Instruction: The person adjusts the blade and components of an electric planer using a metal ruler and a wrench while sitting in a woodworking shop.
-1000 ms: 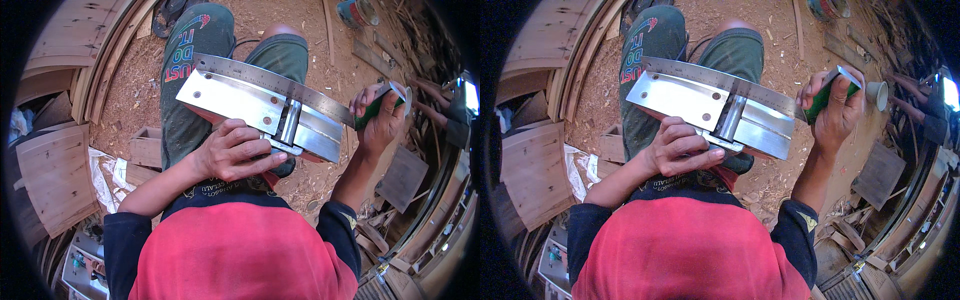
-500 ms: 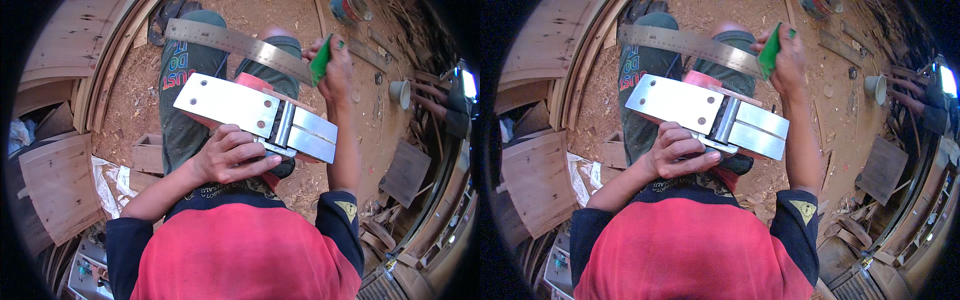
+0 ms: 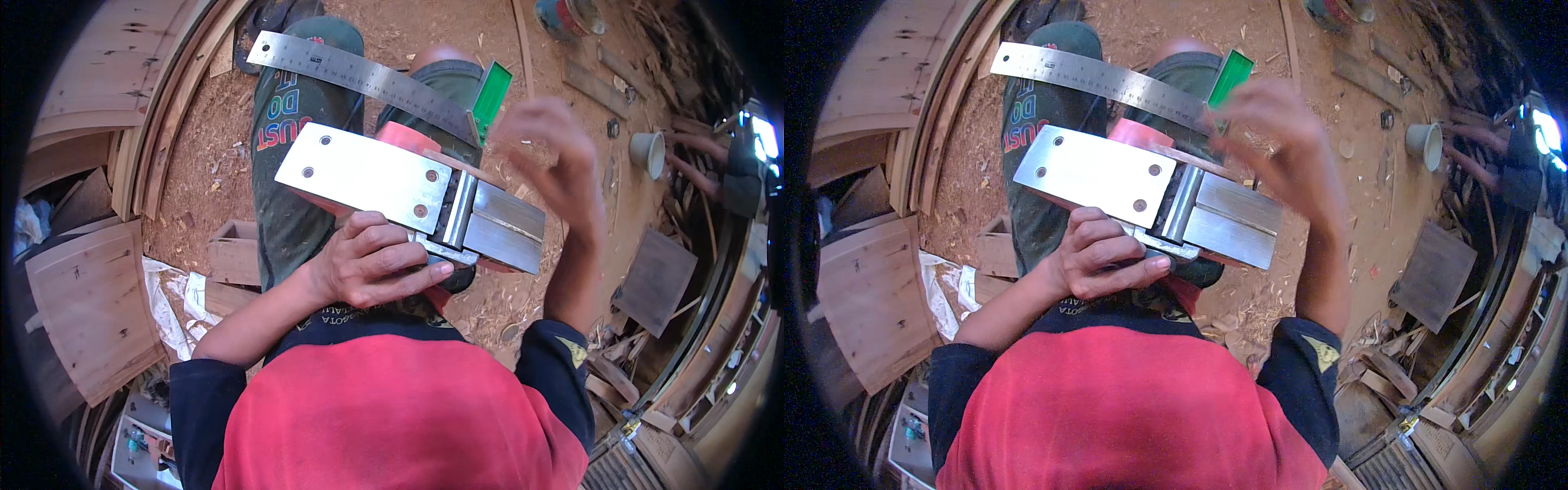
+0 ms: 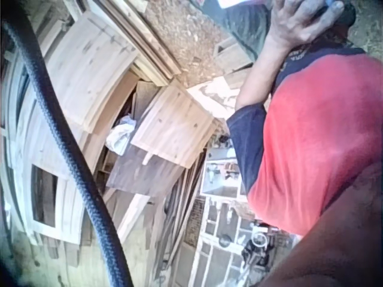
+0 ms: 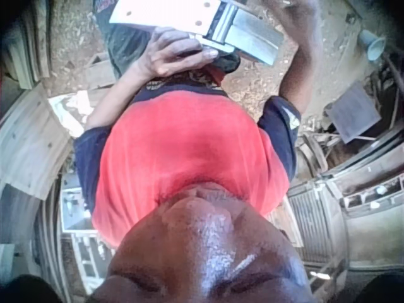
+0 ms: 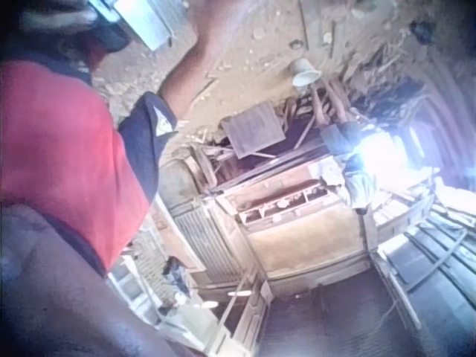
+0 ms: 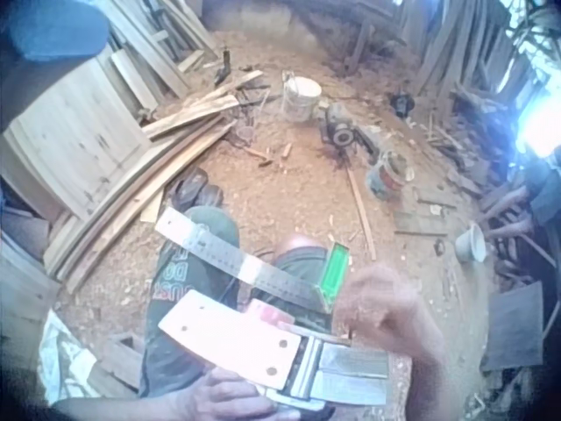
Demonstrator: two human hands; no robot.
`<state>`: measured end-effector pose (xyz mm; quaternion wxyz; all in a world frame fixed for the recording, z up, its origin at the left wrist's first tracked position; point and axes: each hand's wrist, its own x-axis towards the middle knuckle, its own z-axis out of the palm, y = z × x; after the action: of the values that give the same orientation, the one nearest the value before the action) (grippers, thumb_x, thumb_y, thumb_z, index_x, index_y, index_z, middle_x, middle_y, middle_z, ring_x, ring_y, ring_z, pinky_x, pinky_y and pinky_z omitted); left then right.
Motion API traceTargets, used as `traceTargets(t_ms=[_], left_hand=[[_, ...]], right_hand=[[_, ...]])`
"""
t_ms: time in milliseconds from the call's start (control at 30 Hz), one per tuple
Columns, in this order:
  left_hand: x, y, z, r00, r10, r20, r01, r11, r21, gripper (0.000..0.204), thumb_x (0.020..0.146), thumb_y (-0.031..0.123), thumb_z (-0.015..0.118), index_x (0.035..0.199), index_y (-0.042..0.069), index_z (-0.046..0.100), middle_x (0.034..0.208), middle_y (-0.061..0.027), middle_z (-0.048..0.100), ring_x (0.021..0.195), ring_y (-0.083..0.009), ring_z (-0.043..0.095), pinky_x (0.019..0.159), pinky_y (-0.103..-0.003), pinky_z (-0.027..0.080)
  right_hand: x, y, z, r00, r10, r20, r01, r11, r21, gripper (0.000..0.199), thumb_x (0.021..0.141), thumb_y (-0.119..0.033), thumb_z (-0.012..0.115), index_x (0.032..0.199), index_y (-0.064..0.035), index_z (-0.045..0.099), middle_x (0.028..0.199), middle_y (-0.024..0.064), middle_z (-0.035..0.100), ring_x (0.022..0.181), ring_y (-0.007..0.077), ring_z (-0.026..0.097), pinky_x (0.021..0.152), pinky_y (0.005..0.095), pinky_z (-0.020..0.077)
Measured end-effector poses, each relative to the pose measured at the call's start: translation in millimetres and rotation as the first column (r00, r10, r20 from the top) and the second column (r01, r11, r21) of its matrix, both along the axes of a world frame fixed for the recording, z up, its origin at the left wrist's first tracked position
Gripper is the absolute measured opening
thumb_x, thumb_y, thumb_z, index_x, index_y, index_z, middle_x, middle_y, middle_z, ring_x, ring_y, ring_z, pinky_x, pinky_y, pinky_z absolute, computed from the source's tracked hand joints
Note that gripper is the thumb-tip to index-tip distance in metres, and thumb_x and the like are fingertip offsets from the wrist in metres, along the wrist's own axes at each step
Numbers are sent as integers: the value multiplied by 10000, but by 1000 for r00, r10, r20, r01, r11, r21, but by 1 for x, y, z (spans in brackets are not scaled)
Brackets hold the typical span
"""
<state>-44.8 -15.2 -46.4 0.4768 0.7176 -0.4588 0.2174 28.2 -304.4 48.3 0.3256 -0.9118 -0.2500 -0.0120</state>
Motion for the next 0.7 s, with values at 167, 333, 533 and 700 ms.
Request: traceTargets(t_ms=[167, 333, 533, 700], left_hand=[[-1, 3, 1, 1000, 14, 5, -14, 1000, 17, 457, 765, 197, 770, 1219, 238, 791, 1045, 77, 624, 963, -132, 603, 911, -320, 493], [-1, 2, -1, 1000, 10, 9, -10, 1000, 17, 461, 758, 211, 768, 1218, 241, 791, 1050, 77, 626, 959, -130, 605, 910, -318, 491], [-3, 3, -2, 1000, 21, 12, -21, 1000, 14, 476, 746, 213, 762, 1220, 237, 791, 1049, 78, 624, 952, -128, 603, 909, -314, 484], [-3, 3, -4, 1000, 6, 4, -6, 1000, 2, 466, 744, 206, 761, 1207, 230, 795, 1038, 77, 625, 948, -127, 601, 901, -316, 482]], right_hand=[[-24, 44, 37, 903, 334, -270, -390, 900, -194, 352, 749, -162, 818, 1100, -173, 802, 1126, -15, 733, 1095, 276, 639, 935, 406, 526], [-24, 44, 37, 901, 352, -252, -412, 875, -252, 338, 735, -194, 797, 1073, -188, 803, 1117, -40, 728, 1123, 243, 628, 959, 398, 508], [-25, 47, 34, 898, 385, -213, -434, 856, -281, 311, 760, -207, 779, 1071, -197, 785, 1101, -43, 722, 1114, 255, 633, 941, 416, 513], [-30, 46, 30, 903, 398, -161, -428, 859, -281, 313, 790, -208, 762, 1103, -193, 766, 1092, -49, 715, 1119, 256, 630, 947, 420, 490]])
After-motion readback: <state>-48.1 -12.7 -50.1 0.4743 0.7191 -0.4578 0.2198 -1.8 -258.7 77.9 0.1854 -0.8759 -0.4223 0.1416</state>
